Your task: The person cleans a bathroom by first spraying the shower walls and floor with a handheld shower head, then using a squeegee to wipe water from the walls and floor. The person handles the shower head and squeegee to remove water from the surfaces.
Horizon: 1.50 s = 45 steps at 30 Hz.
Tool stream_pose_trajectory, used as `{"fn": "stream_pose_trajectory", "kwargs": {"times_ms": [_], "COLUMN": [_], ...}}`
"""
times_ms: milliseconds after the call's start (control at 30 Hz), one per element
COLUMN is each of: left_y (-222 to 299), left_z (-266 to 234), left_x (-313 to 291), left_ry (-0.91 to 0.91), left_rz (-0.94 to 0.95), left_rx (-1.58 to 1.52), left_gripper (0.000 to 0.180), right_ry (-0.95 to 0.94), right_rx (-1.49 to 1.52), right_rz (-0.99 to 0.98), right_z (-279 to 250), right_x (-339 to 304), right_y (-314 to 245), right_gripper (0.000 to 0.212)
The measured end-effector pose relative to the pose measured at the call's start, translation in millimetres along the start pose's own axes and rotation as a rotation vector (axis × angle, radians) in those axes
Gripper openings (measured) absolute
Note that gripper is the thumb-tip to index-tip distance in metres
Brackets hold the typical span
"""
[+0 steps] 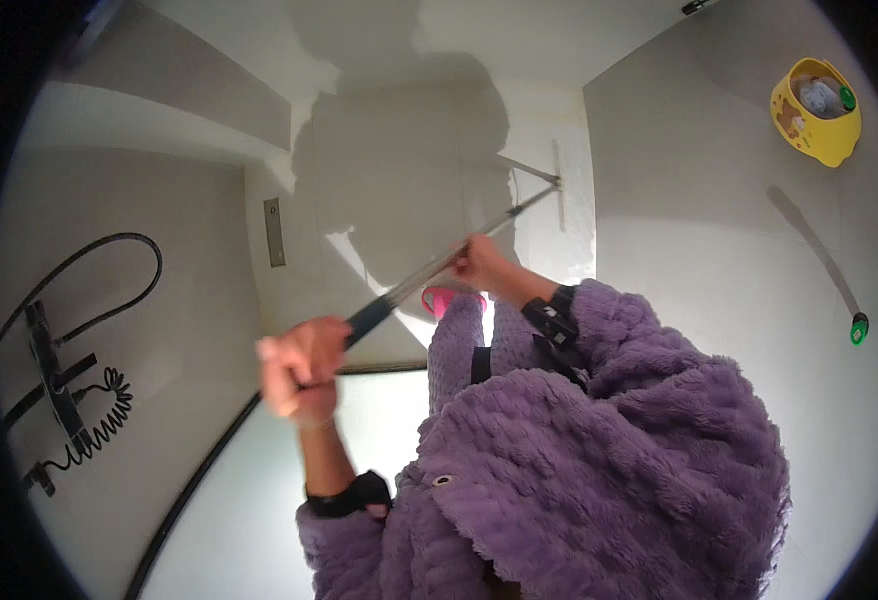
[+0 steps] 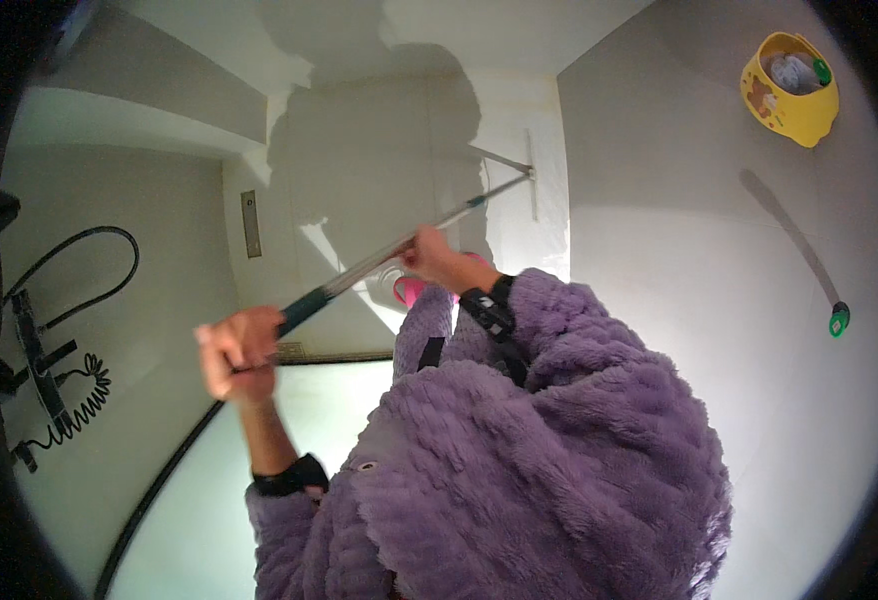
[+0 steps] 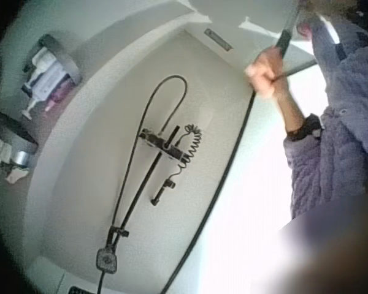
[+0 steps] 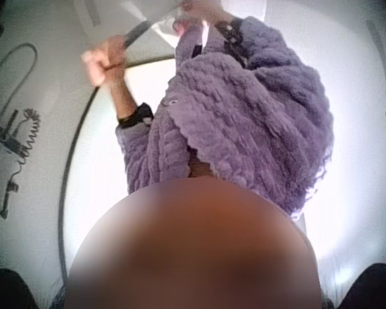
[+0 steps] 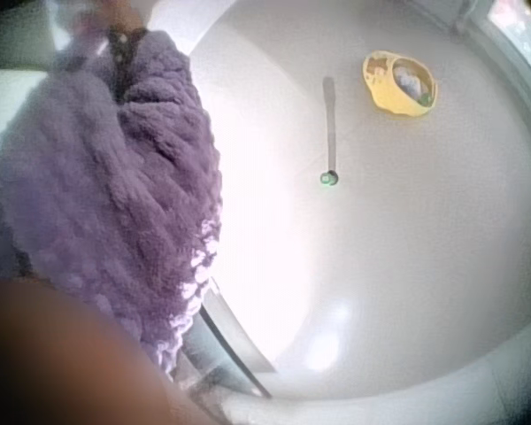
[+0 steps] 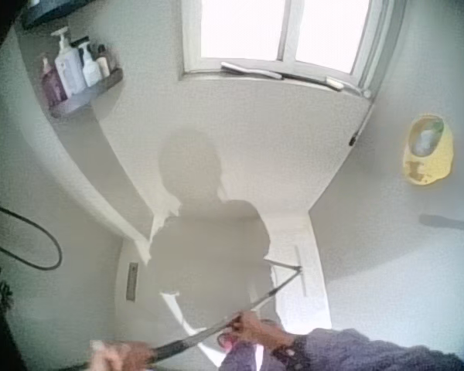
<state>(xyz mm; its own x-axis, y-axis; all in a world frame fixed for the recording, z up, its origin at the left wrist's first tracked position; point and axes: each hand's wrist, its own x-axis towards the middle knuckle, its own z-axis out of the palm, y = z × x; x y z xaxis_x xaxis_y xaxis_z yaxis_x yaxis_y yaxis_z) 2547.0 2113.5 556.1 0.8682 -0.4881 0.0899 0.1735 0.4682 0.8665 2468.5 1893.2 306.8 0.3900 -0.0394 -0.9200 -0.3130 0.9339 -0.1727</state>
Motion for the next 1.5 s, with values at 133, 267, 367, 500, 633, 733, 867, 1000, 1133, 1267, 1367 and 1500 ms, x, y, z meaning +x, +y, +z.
{"fn": "stream_pose_trajectory", "kwargs": {"times_ms": [133, 267, 367, 500, 633, 733, 867, 1000, 1133, 1267, 1367, 1500], "left_y": [113, 192, 225, 220, 178, 179, 218, 198, 115, 35, -7, -44], "left_z": [-35, -46, -41, -33, -35, -31, -18, -40, -65, -66, -70, -74], "left_x": [-16, -45, -63, -75, -68, -66, -82, -82, -63, -39, -37, -42], "left_ry": [0.207, 0.301, 0.228, 0.370, 0.299, 0.225, 0.174, 0.164, 0.077, -0.108, -0.206, -0.172], "left_rz": [0.091, 0.164, 0.161, 0.269, 0.301, 0.296, 0.288, 0.173, 0.050, -0.074, -0.144, -0.198], "left_rx": [0.180, 0.380, 0.480, 0.634, 0.756, 0.706, 0.557, 0.302, 0.106, -0.042, -0.150, -0.168], "left_gripper": [0.050, 0.053, 0.049, 0.049, 0.050, 0.052, 0.058, 0.057, 0.058, 0.059, 0.057, 0.051], "right_ry": [-0.201, -0.361, -0.460, -0.596, -0.623, -0.612, -0.723, -0.434, -0.031, 0.194, 0.225, 0.261], "right_rx": [0.016, -0.110, -0.195, -0.316, -0.324, -0.320, -0.129, 0.024, 0.058, 0.109, 0.159, 0.140], "right_rz": [0.240, 0.384, 0.451, 0.504, 0.430, 0.449, 0.548, 0.416, 0.280, 0.152, 0.111, 0.086], "right_z": [109, 194, 236, 274, 295, 287, 233, 158, 74, -3, -45, -70], "right_x": [-16, -48, -60, -36, -5, -15, -67, -92, -73, -51, -37, -19], "right_y": [77, 139, 183, 228, 225, 202, 173, 141, 102, 81, 79, 74], "right_gripper": [0.025, 0.030, 0.030, 0.032, 0.034, 0.030, 0.025, 0.025, 0.026, 0.031, 0.036, 0.026]}}
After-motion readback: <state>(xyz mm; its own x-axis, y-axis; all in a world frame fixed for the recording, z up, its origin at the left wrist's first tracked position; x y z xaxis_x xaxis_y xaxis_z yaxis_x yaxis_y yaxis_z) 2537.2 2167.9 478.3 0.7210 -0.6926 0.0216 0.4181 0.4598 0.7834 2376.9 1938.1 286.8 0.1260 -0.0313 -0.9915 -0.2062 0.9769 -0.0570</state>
